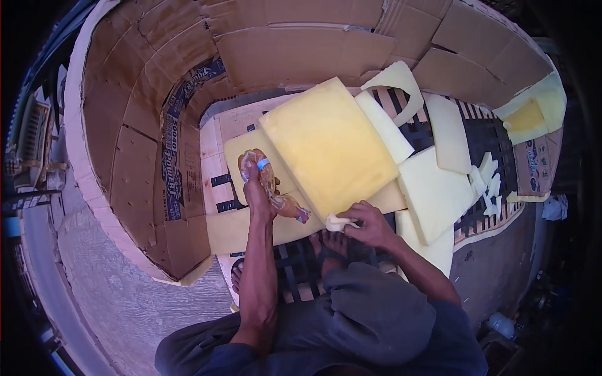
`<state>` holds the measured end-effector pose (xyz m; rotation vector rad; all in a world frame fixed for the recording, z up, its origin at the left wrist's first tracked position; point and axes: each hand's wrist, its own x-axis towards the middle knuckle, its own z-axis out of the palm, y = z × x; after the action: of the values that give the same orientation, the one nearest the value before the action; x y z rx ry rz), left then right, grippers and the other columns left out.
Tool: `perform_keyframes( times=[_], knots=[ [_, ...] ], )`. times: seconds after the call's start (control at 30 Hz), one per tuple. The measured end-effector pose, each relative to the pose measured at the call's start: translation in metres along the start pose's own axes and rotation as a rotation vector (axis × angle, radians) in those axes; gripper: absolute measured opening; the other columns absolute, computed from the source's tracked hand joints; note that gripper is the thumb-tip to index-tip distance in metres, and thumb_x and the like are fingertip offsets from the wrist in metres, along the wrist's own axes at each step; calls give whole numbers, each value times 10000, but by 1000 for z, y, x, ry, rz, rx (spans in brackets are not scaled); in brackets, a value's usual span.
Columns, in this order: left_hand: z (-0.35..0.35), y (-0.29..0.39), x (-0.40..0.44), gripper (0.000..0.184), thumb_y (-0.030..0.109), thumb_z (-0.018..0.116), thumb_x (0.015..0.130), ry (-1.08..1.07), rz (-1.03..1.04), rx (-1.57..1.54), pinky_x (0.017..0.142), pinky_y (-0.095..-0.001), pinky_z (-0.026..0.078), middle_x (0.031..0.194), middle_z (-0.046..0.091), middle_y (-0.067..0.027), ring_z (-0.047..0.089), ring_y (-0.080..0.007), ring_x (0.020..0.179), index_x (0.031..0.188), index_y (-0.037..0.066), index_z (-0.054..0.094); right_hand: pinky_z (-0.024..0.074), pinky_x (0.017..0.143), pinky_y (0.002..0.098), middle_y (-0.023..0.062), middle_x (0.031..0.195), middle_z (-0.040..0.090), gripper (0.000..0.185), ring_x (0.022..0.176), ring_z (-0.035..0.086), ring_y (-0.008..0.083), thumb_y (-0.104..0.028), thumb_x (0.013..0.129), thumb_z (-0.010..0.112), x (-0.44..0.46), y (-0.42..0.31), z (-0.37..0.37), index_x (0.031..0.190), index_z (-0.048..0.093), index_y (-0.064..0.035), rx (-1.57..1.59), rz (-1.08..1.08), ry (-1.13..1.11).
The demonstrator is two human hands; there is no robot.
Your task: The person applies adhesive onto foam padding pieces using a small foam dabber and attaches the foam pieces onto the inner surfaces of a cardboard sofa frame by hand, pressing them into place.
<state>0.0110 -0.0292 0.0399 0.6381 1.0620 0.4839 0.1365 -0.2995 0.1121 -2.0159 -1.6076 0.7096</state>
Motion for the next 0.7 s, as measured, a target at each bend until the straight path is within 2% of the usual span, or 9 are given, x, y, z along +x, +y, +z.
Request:
perform_keyframes(
  times=[0.07,0.1,0.2,0.3,0.37,0.47,0.5,0.6,0.7],
  knots=[
    [7,16,-6,534,640,511,982,48,11,-203,487,-289,400,750,601,-34,529,-134,559,994,119,624,472,672,300,2,800,665,305,682,544,140,-187,874,687,12,-11,17,1115,727,-3,804,619,351],
    [7,19,-6,534,640,511,982,45,13,-201,487,-289,400,750,601,-34,529,-134,559,994,119,624,429,598,245,-7,819,663,318,630,504,74,-224,934,665,27,-26,13,1099,716,42,961,711,373],
    [12,28,-7,518,608,549,983,-11,48,-248,518,-292,436,785,620,-34,557,-127,597,1054,103,642,398,546,257,2,698,592,292,590,485,82,-243,912,666,51,-27,30,1015,725,24,1196,914,221],
    [24,30,-12,489,554,531,1008,170,279,-14,531,-312,460,783,610,-43,570,-157,600,1028,78,640,362,527,261,-6,678,556,251,580,453,71,-225,891,671,64,-32,37,963,723,10,1287,846,308],
    [25,31,-11,502,526,546,1010,258,608,176,557,-326,486,836,646,-72,605,-152,652,1107,44,647,360,532,258,0,688,559,240,591,461,76,-224,873,676,61,-23,38,932,720,4,1425,736,399],
    [19,34,-13,552,535,527,1017,72,386,171,612,-342,512,899,686,-118,625,-146,708,1182,19,639,425,574,266,14,716,594,292,627,515,95,-238,882,667,47,6,-1,1006,732,19,1075,685,530],
    [11,27,-6,559,542,499,1026,27,160,106,623,-324,495,986,697,-110,606,-135,727,1254,46,622,465,619,293,35,733,626,324,654,569,133,-249,881,665,46,23,-13,1054,732,17,778,719,687],
    [9,2,-3,535,561,474,1029,-140,31,73,608,-300,462,1080,691,-76,574,-128,723,1286,112,610,538,766,384,120,860,717,390,774,692,270,-250,869,662,49,88,-45,1165,723,-3,127,886,973],
    [10,-14,-7,504,572,473,1025,-176,-76,58,561,-280,417,1073,672,-26,539,-112,695,1304,167,587,532,783,433,169,937,706,360,818,687,353,-226,842,676,62,91,-33,1113,733,4,-7,862,850]
  ],
)
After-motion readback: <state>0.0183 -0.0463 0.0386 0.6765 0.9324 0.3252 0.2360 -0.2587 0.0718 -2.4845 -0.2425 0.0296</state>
